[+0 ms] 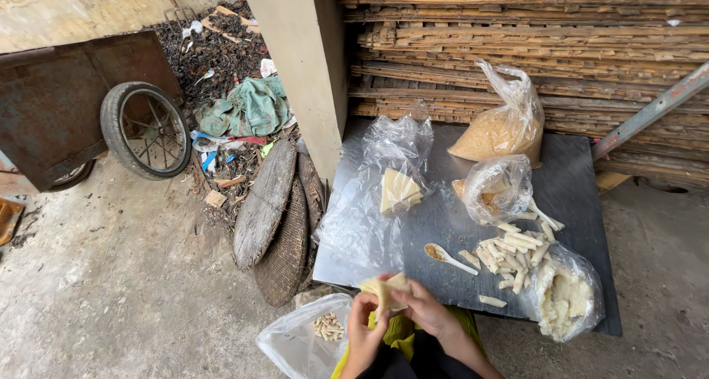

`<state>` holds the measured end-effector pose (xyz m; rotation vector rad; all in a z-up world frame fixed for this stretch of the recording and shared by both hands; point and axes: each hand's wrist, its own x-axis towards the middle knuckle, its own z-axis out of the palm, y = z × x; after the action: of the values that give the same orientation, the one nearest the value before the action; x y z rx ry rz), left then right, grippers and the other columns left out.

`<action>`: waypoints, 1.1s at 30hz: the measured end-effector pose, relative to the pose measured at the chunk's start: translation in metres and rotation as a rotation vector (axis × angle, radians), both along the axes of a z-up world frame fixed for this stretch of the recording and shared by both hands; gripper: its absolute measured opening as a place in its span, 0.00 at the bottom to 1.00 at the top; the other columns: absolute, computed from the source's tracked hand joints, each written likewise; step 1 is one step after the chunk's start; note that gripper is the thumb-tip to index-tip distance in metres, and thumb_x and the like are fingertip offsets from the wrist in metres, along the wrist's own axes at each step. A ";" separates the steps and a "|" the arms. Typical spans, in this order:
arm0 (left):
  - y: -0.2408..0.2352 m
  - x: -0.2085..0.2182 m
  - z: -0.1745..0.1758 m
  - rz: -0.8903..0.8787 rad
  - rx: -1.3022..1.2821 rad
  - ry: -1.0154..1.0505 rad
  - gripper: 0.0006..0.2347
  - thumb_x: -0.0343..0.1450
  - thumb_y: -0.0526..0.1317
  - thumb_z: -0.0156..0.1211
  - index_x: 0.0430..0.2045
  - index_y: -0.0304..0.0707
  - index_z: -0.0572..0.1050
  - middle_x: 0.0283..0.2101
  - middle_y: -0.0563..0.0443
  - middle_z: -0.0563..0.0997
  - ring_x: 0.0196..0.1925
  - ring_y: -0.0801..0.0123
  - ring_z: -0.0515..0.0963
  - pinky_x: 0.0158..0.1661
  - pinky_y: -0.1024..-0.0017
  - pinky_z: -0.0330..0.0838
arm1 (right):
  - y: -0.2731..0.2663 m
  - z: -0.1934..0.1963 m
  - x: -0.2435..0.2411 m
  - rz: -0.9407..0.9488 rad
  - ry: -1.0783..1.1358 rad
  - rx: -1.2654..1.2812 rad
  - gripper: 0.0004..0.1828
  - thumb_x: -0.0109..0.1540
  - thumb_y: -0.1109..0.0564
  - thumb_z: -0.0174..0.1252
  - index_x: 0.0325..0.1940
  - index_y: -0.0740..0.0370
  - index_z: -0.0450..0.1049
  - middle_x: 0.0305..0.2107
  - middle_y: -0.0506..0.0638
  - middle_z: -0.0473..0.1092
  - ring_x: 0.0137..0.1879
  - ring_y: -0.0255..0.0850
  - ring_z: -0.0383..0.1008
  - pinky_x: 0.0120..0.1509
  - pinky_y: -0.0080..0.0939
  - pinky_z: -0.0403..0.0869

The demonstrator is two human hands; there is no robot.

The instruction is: The person assembles triangular food packets by placing a filling into the center of a wrapper and folding the edges to seal it. They repeat this process for multiple units, stacking the finished packets on the table.

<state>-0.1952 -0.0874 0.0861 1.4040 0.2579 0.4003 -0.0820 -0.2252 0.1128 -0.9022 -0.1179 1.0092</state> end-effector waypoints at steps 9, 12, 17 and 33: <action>0.010 0.056 0.066 0.040 0.386 -0.032 0.10 0.70 0.33 0.63 0.41 0.30 0.72 0.40 0.47 0.77 0.39 0.66 0.77 0.43 0.70 0.73 | -0.056 0.002 0.025 -0.430 -0.304 -0.281 0.30 0.61 0.61 0.60 0.68 0.66 0.66 0.56 0.53 0.73 0.58 0.38 0.73 0.64 0.41 0.71; -0.010 0.062 0.081 -0.030 0.541 0.018 0.14 0.71 0.38 0.64 0.49 0.34 0.73 0.41 0.44 0.78 0.40 0.62 0.78 0.44 0.69 0.75 | -0.066 0.004 0.022 -0.314 -0.355 -0.491 0.33 0.62 0.60 0.60 0.71 0.62 0.63 0.52 0.56 0.75 0.56 0.39 0.76 0.63 0.40 0.74; -0.026 0.112 0.078 0.006 1.015 0.313 0.48 0.61 0.53 0.75 0.69 0.32 0.47 0.65 0.22 0.59 0.59 0.31 0.69 0.50 0.46 0.67 | -0.067 -0.008 0.005 -0.250 -0.526 -0.542 0.33 0.60 0.60 0.62 0.69 0.62 0.63 0.49 0.51 0.77 0.53 0.37 0.77 0.60 0.38 0.74; 0.103 0.232 -0.071 0.267 0.185 0.189 0.09 0.79 0.38 0.49 0.49 0.32 0.72 0.38 0.25 0.69 0.38 0.38 0.65 0.43 0.47 0.61 | 0.000 -0.004 0.045 -0.412 -1.400 -1.266 0.46 0.50 0.47 0.72 0.68 0.58 0.62 0.59 0.57 0.64 0.61 0.59 0.64 0.64 0.55 0.65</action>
<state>0.0367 0.0153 0.0149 1.5969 0.5787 0.5215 -0.0373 -0.2252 0.1084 -2.5493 -0.4594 -0.2440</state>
